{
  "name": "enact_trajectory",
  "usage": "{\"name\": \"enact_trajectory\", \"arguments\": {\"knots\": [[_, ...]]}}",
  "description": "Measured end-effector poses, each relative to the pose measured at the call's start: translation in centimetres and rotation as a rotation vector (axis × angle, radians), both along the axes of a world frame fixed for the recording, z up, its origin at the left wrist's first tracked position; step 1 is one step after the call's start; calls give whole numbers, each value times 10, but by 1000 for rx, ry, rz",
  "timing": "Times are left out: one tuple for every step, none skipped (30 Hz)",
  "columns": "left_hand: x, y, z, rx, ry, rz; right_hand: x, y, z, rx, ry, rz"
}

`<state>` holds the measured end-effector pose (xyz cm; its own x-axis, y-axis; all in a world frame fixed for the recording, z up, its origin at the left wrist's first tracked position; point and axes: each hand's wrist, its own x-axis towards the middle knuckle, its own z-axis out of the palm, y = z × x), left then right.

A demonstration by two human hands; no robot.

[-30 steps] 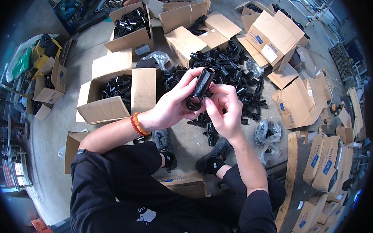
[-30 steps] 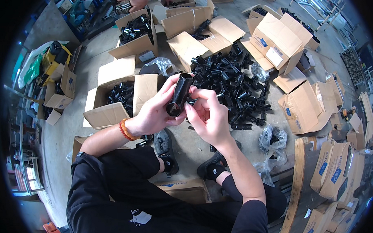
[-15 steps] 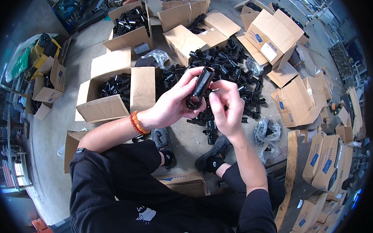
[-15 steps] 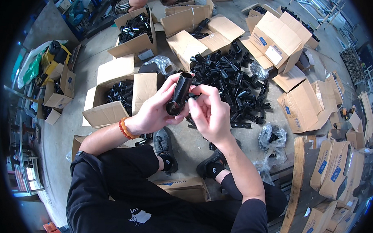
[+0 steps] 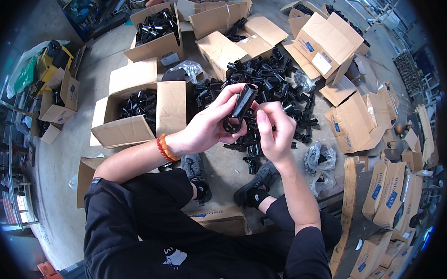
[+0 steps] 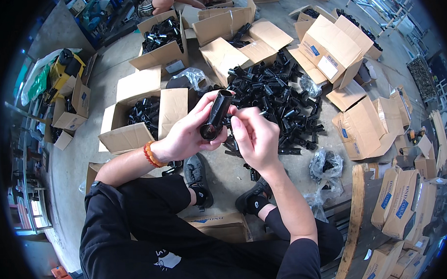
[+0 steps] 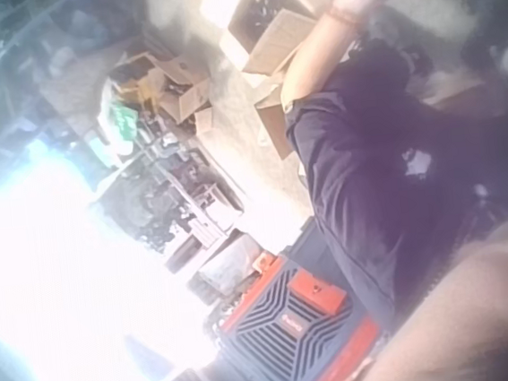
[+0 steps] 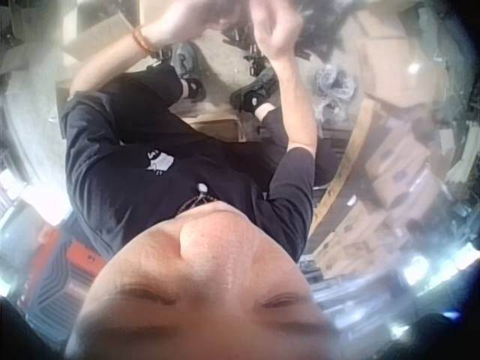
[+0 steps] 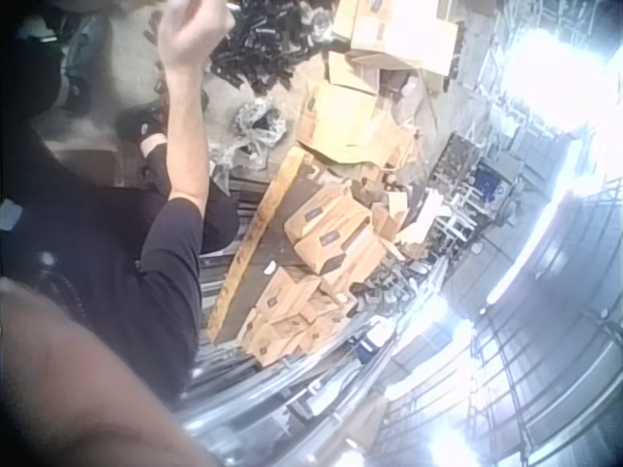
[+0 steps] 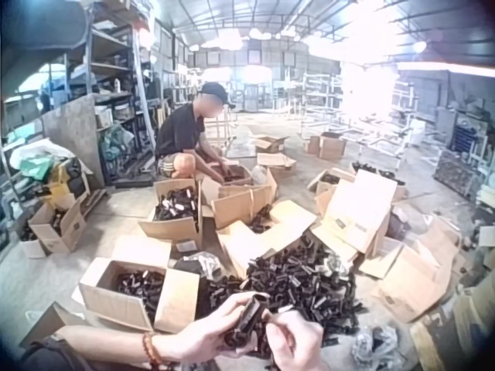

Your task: The person picks up black metal components and smaller circular metal rings from cardboard boxes on the floor, fits a ring onto the end of a black metal component, and places the assembled piece into a different cardboard box.

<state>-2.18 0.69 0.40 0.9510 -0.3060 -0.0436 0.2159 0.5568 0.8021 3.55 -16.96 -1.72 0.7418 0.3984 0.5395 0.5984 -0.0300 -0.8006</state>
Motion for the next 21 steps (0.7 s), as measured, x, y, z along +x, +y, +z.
{"name": "enact_trajectory", "arguments": {"knots": [[0, 0, 2, -11, -5, -8, 1, -1, 0, 25, -58, -33], [1, -1, 3, -22, -10, -16, 4, -3, 1, 51, -116, -67], [0, 1, 2, -3, -15, -27, 12, -3, 9, -12, -302, -13], [1, 5, 1, 16, -19, -37, 11, -3, 21, -77, -434, -45], [1, 8, 0, 35, -24, -48, 9, -1, 25, -70, -391, -15], [2, 8, -2, 19, -24, -58, 7, 0, 24, -79, -385, -1], [3, 9, -4, 5, -25, -67, 6, 1, 23, -87, -379, 13], [3, 8, -5, -10, -25, -76, 5, 3, 18, -107, -410, 17], [4, 7, -5, -24, -42, -73, 5, 4, 14, -127, -440, 20], [4, 4, -5, -37, -60, -70, 5, 4, 11, -127, -464, 8], [4, 2, -5, -50, -77, -67, 6, 3, 9, -126, -488, -5], [5, 0, -5, -19, -101, -50, 6, 4, 8, -125, -512, -16], [5, -2, -5, 13, -125, -33, 6, 3, 11, -127, -528, -10], [5, -3, -5, 44, -149, -17, 5, 3, 13, -112, -512, -6], [4, -4, 0, 22, -123, -13, 5, 3, 14, -98, -496, -1], [4, -2, -2, 63, -156, -28, 5, 3, 15, -83, -480, 3], [5, -1, -4, 104, -190, -43, 5, 3, 15, -69, -464, 7], [6, -1, 0, 144, -224, -58, 5, 3, 15, -65, -462, 19], [3, 1, 9, 350, -284, -65, 5, 3, 14, -62, -459, 31], [3, 0, 12, 382, -208, -28, 6, 3, 12, -59, -457, 43], [3, -1, 13, 336, -183, -15, 6, 5, 9, -51, -436, 37]]}}
